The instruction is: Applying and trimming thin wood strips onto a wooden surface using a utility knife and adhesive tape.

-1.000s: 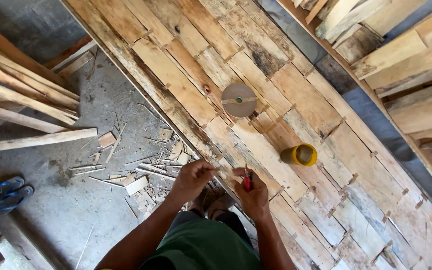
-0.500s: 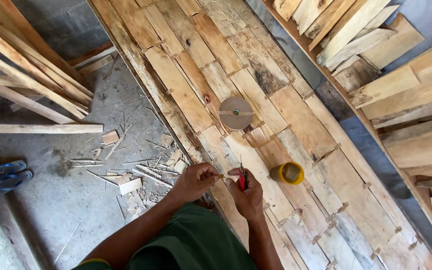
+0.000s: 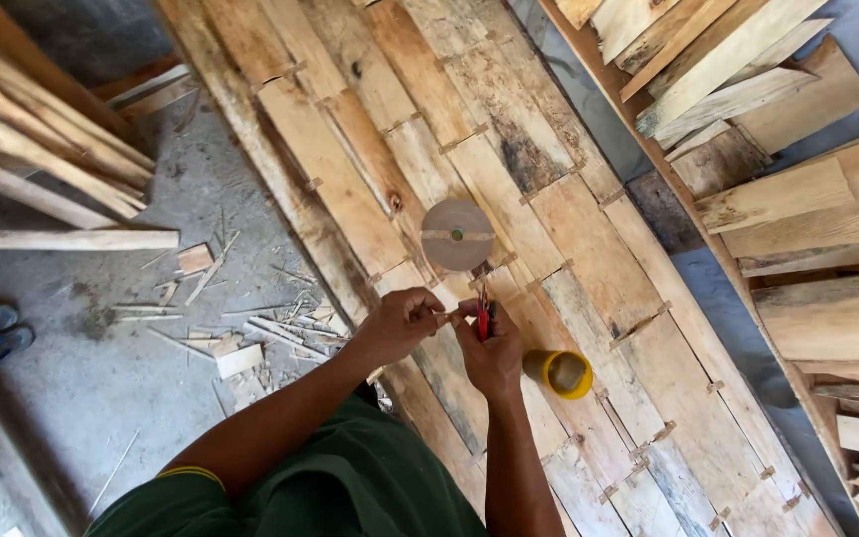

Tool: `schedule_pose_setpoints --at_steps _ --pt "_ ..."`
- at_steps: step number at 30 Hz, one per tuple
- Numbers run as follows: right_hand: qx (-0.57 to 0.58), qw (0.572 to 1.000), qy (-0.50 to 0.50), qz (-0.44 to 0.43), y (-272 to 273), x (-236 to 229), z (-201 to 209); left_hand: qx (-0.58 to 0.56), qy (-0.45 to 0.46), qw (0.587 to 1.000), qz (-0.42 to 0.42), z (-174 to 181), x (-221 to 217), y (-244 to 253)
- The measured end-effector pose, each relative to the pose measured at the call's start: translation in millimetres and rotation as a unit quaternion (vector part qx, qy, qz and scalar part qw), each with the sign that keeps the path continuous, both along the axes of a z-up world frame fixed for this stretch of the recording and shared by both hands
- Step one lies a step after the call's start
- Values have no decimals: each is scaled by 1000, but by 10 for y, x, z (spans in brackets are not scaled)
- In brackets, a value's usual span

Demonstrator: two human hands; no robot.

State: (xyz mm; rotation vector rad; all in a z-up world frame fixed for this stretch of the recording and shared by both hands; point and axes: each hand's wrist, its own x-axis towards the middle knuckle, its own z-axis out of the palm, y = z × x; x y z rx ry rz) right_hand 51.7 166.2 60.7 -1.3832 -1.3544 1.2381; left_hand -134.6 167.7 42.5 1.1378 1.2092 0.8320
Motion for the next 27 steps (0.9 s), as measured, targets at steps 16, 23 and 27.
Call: schedule_pose_setpoints --at_steps 16,23,27 --pt "113 973 -138 -148 2940 270 -943 -19 57 997 -43 -824 -183 3411" --pt "6 979 -156 -128 3922 571 -1633 -56 -86 991 86 -1827 267 4046" --pt "-17 970 -220 -103 4311 581 -1621 -95 -63 988 104 -1889 552 4382"
